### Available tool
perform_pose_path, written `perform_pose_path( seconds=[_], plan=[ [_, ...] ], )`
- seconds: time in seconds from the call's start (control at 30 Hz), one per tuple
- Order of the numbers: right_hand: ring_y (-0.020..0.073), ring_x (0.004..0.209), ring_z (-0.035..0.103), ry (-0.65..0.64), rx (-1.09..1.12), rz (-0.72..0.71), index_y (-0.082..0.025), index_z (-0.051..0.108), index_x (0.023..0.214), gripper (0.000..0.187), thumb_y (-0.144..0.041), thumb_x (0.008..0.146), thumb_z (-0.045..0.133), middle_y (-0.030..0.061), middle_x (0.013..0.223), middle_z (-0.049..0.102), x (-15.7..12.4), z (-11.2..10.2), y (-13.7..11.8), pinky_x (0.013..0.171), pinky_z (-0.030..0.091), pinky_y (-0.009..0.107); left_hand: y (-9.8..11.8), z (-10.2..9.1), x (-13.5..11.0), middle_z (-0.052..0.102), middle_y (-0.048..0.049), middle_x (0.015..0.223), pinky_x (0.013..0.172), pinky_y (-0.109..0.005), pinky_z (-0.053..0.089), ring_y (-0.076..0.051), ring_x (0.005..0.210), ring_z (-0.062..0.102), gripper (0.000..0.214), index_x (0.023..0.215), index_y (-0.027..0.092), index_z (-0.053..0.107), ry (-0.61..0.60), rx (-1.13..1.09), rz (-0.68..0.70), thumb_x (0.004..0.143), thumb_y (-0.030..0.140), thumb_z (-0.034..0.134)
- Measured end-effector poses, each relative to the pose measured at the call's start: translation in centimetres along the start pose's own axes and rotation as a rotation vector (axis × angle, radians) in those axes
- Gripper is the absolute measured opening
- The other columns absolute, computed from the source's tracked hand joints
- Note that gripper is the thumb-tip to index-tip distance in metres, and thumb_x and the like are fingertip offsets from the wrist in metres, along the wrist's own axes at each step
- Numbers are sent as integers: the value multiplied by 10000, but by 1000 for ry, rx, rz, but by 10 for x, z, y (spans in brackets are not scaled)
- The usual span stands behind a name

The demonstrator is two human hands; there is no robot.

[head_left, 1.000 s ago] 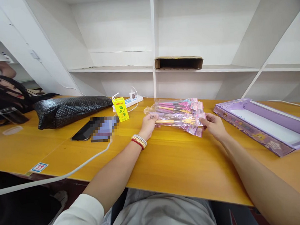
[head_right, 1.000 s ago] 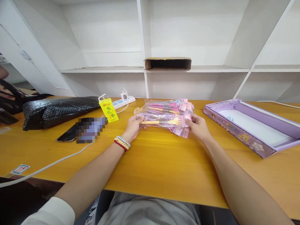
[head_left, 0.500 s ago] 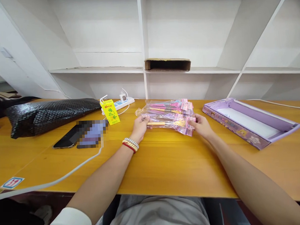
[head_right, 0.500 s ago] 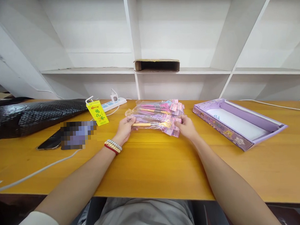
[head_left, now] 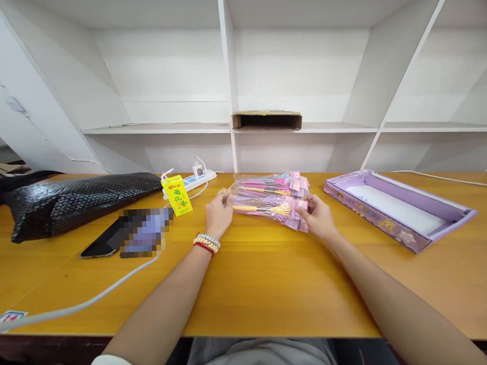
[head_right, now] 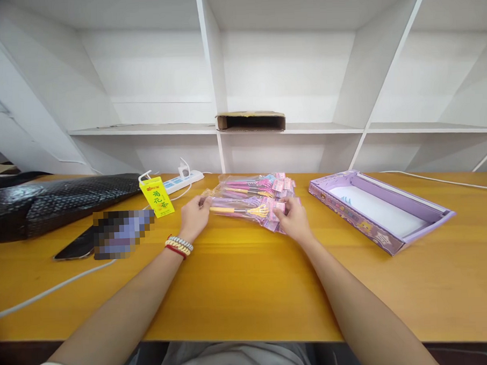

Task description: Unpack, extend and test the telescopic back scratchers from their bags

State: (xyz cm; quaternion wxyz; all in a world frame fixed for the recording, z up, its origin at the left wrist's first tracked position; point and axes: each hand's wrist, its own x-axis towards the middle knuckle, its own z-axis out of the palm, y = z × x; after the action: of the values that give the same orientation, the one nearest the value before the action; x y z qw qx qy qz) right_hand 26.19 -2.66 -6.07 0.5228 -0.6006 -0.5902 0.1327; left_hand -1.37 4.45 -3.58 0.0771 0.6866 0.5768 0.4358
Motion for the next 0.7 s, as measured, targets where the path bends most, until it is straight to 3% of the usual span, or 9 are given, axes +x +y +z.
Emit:
perform_pose_path(
  seconds=[0.17, 0.33, 0.5, 0.6, 0.7],
  plan=[
    [141, 501, 460, 89, -69, 13, -206, 444, 1068, 405, -377, 719, 560, -54, 554, 507, 16, 5, -18, 557, 361, 266, 3, 9, 47, 651, -94, 921, 786, -319, 426, -224, 892, 587, 277, 924, 161, 567, 63, 15, -146, 762, 382, 531],
    [186, 610, 520, 57, -340, 73, -216, 491, 1033, 296, -339, 764, 480, -5, 600, 549, 49, 14, -23, 614, 369, 289, 2, 32, 86, 638, -152, 934, 758, -326, 432, -251, 920, 591, 320, 886, 136, 562, -57, 99, -166, 767, 430, 519],
    [252, 803, 564, -2, -598, 199, -199, 477, 1122, 360, -349, 796, 452, 88, 792, 602, 61, 26, -20, 670, 389, 333, -4, 52, 89, 618, -243, 932, 731, -403, 435, -334, 899, 603, 391, 962, 87, 547, -114, 179, -157, 768, 426, 538],
    [273, 857, 569, -57, -667, 247, -188, 480, 1141, 386, -388, 815, 426, 137, 916, 598, 59, 26, -18, 699, 400, 362, -5, 59, 82, 611, -260, 918, 742, -462, 424, -371, 914, 592, 464, 976, 81, 562, -164, 270, -124, 828, 493, 408],
    [295, 932, 553, -25, -649, 258, -177, 481, 1161, 458, -475, 827, 384, 164, 1033, 573, 52, 20, -17, 741, 401, 385, -3, 58, 74, 605, -242, 930, 759, -469, 420, -357, 915, 591, 556, 935, 102, 602, -219, 312, -103, 867, 521, 244]
  ],
)
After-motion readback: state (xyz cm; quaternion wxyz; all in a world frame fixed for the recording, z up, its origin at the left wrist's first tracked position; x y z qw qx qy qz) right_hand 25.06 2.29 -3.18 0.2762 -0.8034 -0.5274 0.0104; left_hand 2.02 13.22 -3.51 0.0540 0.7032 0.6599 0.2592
